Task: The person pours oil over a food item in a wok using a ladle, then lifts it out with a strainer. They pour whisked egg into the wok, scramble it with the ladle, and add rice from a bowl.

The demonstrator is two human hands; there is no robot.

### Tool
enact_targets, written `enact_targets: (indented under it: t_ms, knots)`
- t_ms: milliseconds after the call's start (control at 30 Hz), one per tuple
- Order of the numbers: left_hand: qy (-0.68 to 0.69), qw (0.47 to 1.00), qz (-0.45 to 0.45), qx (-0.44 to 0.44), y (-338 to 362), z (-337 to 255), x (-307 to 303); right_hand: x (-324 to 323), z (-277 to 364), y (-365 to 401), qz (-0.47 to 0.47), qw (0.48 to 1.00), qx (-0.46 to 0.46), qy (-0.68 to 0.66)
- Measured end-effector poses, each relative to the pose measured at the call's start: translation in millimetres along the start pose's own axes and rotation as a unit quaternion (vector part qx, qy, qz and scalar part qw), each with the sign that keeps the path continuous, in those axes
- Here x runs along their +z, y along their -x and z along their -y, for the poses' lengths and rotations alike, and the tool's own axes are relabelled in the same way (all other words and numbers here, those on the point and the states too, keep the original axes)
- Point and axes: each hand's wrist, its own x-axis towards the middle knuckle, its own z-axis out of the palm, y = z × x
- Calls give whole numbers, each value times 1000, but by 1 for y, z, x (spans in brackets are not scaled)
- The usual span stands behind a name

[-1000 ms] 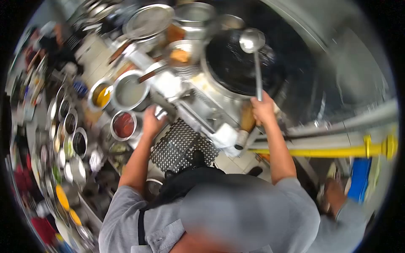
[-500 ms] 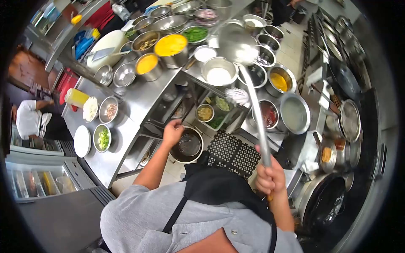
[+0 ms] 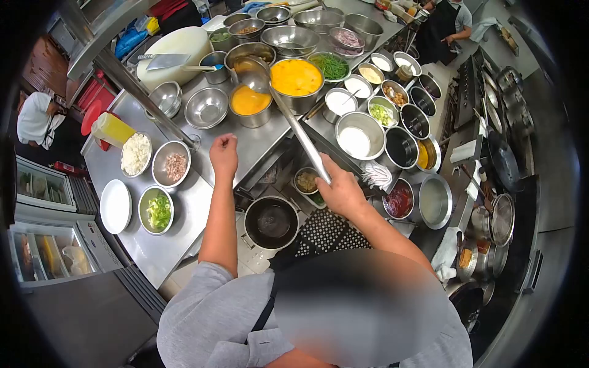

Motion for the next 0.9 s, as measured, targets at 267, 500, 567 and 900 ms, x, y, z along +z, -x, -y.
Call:
enact_targets:
  t_ms: [267,500,567,900]
  knots:
    - [21,999,-36,-19,-56,13,25,15,7,1,-24,997,-55,41]
    - [8,998,-50,-29,-61,5,33,-4,46,2,163,890,221,-364]
    - [18,998,-48,-28,-60,4,32,-11,53,0,174,860,244,-414]
    - [25,992,-101,-71,-76,30,26,-12,62,-1,186,826,276,-454]
